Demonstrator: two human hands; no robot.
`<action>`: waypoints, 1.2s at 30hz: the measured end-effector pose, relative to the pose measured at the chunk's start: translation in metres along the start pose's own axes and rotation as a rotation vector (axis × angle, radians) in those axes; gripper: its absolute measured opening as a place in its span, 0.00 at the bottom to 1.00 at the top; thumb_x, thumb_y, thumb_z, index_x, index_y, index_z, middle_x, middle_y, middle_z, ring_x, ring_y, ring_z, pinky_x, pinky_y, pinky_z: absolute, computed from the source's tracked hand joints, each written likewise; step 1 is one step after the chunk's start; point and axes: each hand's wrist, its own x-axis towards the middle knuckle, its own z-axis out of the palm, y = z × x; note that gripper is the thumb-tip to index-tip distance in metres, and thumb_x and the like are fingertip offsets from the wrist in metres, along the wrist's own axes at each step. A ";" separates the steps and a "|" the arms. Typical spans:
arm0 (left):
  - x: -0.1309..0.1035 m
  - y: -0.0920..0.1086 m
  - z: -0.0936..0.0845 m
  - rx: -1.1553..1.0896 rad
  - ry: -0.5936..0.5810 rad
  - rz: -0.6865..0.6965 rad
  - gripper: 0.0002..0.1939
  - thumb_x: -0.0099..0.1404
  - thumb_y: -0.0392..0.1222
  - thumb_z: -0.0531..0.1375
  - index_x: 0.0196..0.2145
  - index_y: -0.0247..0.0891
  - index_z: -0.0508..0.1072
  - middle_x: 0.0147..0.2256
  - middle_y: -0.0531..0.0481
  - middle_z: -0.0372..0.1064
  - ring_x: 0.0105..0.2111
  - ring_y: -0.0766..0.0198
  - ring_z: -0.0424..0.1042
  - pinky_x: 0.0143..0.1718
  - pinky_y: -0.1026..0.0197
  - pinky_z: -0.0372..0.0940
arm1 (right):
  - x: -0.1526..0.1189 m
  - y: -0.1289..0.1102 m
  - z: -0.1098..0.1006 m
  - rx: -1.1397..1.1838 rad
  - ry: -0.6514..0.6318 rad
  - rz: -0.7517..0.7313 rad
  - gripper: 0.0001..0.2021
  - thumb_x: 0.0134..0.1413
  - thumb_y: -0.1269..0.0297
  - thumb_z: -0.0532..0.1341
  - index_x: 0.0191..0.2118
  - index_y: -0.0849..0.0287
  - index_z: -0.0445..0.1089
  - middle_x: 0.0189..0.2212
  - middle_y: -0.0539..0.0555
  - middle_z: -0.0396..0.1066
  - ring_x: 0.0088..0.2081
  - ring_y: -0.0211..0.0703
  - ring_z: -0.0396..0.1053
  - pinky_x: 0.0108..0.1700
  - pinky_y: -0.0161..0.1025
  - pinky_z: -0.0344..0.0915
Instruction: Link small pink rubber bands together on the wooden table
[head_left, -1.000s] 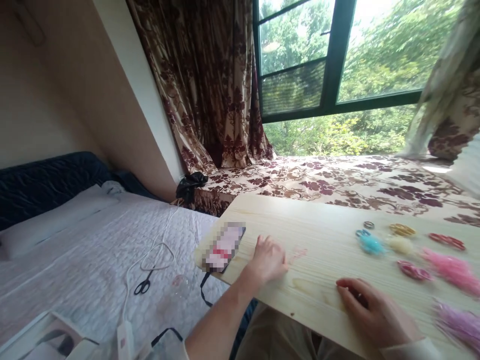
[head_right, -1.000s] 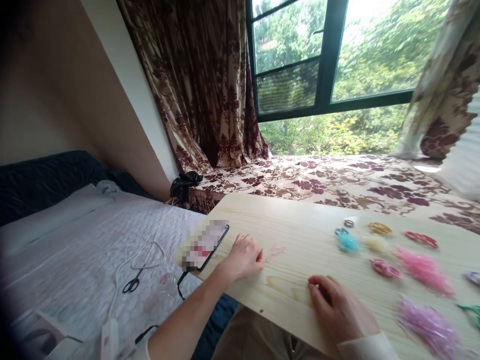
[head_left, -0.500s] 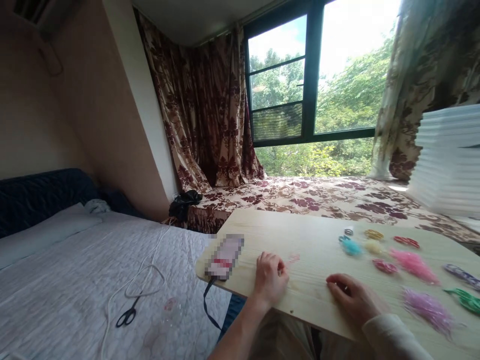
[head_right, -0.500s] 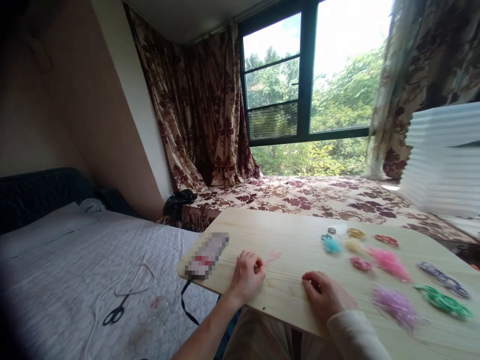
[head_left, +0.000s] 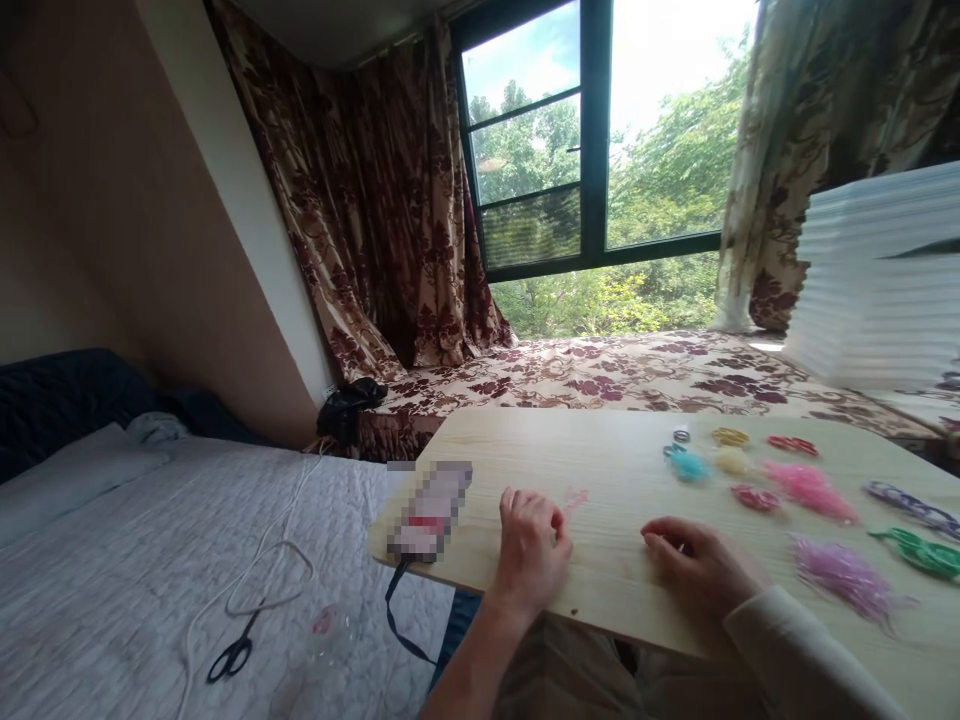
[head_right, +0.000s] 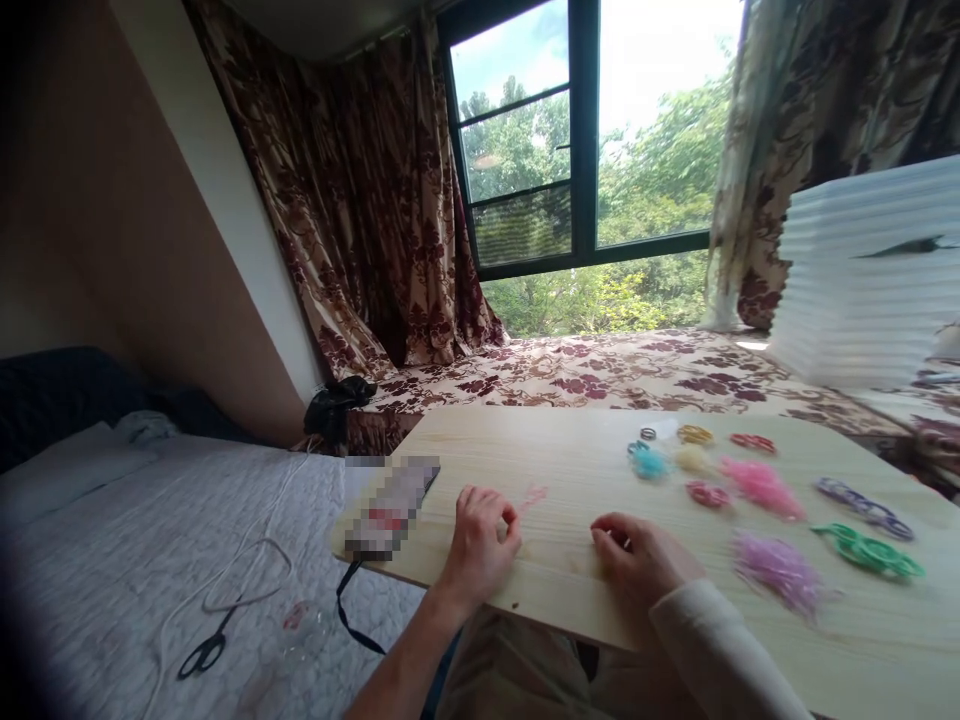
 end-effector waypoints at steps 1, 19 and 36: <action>0.002 0.003 0.000 -0.004 -0.013 0.010 0.09 0.59 0.27 0.58 0.26 0.40 0.70 0.30 0.50 0.71 0.39 0.57 0.69 0.60 0.42 0.56 | 0.003 0.000 0.000 0.017 0.003 -0.004 0.18 0.51 0.48 0.54 0.27 0.53 0.76 0.19 0.50 0.72 0.22 0.42 0.67 0.27 0.40 0.64; 0.006 0.023 0.027 -0.041 -0.113 0.190 0.07 0.62 0.29 0.57 0.29 0.39 0.70 0.35 0.49 0.75 0.49 0.56 0.71 0.64 0.37 0.50 | 0.008 -0.017 0.006 0.201 0.021 -0.280 0.14 0.58 0.54 0.57 0.36 0.56 0.75 0.27 0.53 0.71 0.24 0.36 0.67 0.28 0.36 0.67; 0.004 0.021 0.029 -0.076 -0.031 0.228 0.07 0.59 0.30 0.58 0.34 0.40 0.70 0.34 0.51 0.73 0.47 0.56 0.71 0.63 0.36 0.51 | 0.010 -0.012 0.007 0.206 0.036 -0.286 0.15 0.59 0.54 0.56 0.27 0.56 0.73 0.25 0.52 0.69 0.23 0.35 0.63 0.26 0.36 0.65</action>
